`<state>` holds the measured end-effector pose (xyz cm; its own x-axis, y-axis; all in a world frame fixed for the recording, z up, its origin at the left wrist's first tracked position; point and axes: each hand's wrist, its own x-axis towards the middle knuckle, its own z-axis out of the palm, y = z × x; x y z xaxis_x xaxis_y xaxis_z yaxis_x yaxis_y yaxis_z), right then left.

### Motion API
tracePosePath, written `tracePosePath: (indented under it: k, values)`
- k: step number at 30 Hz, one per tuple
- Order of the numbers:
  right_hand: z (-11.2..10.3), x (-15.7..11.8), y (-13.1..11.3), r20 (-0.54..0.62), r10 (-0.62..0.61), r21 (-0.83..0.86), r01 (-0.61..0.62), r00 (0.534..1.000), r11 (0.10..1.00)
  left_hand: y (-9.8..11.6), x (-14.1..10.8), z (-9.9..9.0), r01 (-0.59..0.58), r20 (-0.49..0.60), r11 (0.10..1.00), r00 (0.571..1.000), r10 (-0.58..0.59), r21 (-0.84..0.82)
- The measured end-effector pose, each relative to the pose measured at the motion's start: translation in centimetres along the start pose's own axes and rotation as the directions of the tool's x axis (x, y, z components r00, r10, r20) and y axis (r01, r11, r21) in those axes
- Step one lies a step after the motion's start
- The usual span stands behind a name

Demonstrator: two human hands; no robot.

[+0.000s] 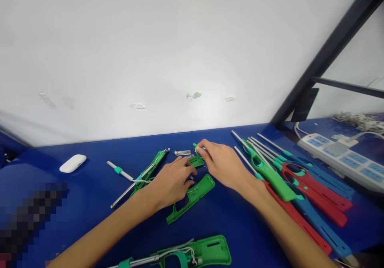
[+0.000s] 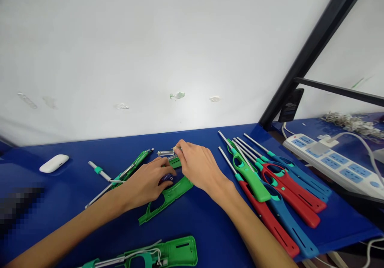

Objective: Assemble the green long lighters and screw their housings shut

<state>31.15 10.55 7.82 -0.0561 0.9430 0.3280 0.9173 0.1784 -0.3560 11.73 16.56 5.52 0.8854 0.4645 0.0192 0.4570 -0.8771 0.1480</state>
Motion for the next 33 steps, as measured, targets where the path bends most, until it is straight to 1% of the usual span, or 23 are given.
tracePosePath:
  k: [6, 9, 11, 13, 15, 18, 20, 21, 23, 24, 27, 29, 31, 33]
  values:
    - [-0.1, 0.0, 0.0, -0.002, -0.014, -0.008, 0.014, 1.0, 1.0, 0.2, 0.4, -0.4, 0.004, 0.032, 0.998, 0.999, -0.006, 0.061]
    - [-0.1, 0.0, -0.2, -0.003, -0.013, -0.003, 0.013, 1.0, 1.0, 0.1, 0.7, 0.0, -0.033, 0.046, 0.997, 0.998, 0.03, 0.075]
    - [-0.1, 0.0, -0.2, -0.006, -0.013, 0.004, 0.013, 1.0, 1.0, 0.2, 0.8, 0.4, -0.046, 0.038, 0.997, 0.998, 0.044, 0.055]
    - [0.0, -0.1, -0.2, -0.014, -0.009, 0.013, 0.009, 1.0, 1.0, 0.4, 0.9, 0.4, -0.034, 0.013, 0.999, 0.999, 0.034, 0.004]
    - [-0.1, -0.1, -0.1, -0.029, 0.001, 0.03, 0.0, 1.0, 1.0, 0.5, 0.7, 0.0, 0.003, -0.034, 0.997, 0.999, -0.006, -0.083]
    - [-0.4, -0.1, -0.2, -0.041, 0.012, 0.086, -0.008, 0.999, 0.996, 0.4, -0.6, -1.7, 0.1, -0.127, 0.955, 0.982, -0.14, -0.278]
    - [-0.5, -0.3, -0.6, -0.031, 0.007, 0.139, -0.003, 0.999, 0.99, 0.0, -2.1, -2.9, 0.174, -0.161, 0.881, 0.95, -0.268, -0.441]
    - [-0.4, -0.4, -0.9, -0.02, 0.0, 0.167, 0.004, 1.0, 0.986, -0.1, -2.9, -3.3, 0.203, -0.155, 0.828, 0.932, -0.327, -0.523]
    - [-0.1, -0.8, -1.8, 0.012, -0.024, 0.222, 0.02, 1.0, 0.975, -0.4, -4.5, -3.6, 0.246, -0.109, 0.703, 0.902, -0.418, -0.667]
    - [0.2, -1.0, -2.3, 0.031, -0.041, 0.249, 0.032, 0.999, 0.968, -0.6, -5.2, -3.5, 0.257, -0.076, 0.638, 0.892, -0.445, -0.726]
    - [1.5, -1.8, -3.7, 0.085, -0.109, 0.318, 0.077, 0.99, 0.945, -1.1, -6.5, -2.5, 0.256, 0.002, 0.46, 0.875, -0.484, -0.85]
    - [2.5, -2.3, -4.4, 0.114, -0.156, 0.35, 0.108, 0.981, 0.93, -1.3, -7.0, -1.7, 0.23, 0.017, 0.368, 0.866, -0.5, -0.901]
    - [3.4, -2.7, -4.8, 0.138, -0.188, 0.389, 0.121, 0.972, 0.913, -1.3, -7.3, -1.2, 0.189, 0.007, 0.299, 0.855, -0.519, -0.935]
    - [3.9, -3.1, -5.1, 0.168, -0.192, 0.429, 0.104, 0.967, 0.897, -1.2, -7.5, -1.1, 0.142, -0.015, 0.249, 0.842, -0.54, -0.958]
